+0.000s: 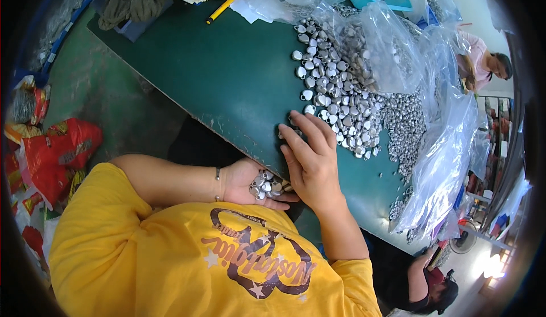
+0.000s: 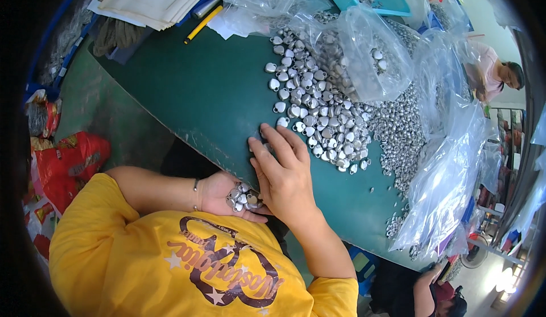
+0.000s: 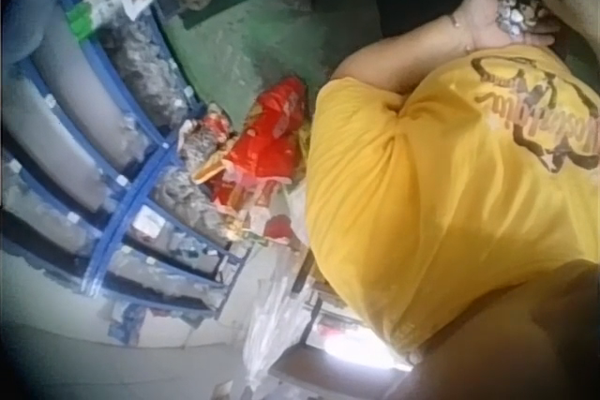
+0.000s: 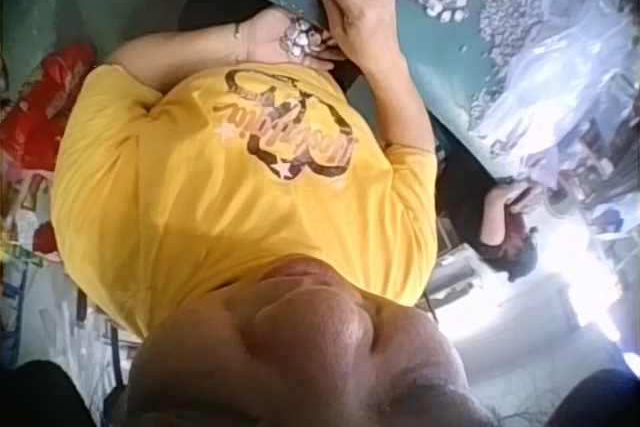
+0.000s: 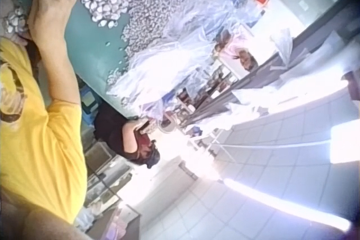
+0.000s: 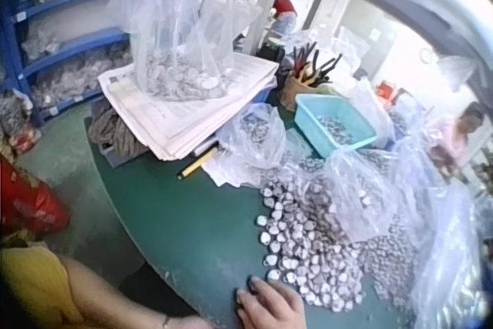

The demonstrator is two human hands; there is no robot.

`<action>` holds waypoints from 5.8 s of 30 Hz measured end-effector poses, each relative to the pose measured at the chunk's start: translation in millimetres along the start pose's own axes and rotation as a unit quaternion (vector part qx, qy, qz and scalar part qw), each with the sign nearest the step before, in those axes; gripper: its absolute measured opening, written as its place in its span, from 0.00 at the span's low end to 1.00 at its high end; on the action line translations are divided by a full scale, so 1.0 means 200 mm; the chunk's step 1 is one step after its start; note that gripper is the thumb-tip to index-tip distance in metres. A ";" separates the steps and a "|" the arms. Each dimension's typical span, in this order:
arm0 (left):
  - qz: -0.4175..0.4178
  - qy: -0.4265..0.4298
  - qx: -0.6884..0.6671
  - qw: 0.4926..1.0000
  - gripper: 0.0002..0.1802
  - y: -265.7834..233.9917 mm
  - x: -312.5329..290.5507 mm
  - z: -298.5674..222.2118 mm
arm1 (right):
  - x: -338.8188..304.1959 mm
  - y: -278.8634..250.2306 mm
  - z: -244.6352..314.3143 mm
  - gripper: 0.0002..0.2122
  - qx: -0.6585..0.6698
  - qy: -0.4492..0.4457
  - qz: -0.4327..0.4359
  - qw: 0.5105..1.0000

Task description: The person picks up small silver components from a green table by hand and places them into clear plastic bags, while also moving piles of the items across the surface.

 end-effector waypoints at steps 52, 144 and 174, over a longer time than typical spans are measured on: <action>-0.167 0.490 0.380 0.767 0.09 1.17 0.64 -0.91 | -0.26 -0.21 -0.39 0.13 -0.059 0.171 -0.182 0.966; 0.166 0.203 -0.038 0.964 0.14 0.49 0.45 -0.18 | 0.01 -0.42 -0.18 0.04 0.371 0.024 -0.407 0.834; 0.051 0.225 0.966 0.117 0.12 0.80 0.51 -0.35 | -0.63 -0.42 -0.57 0.06 0.445 0.399 -0.242 0.764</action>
Point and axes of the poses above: each hand's wrist, its own x-axis towards the middle knuckle, its own y-axis out of the palm, z = x × y, the point moved 3 cm from there along x, towards the middle knuckle, and after that the axes turned 6 degrees about z, right-handed, at the moved point
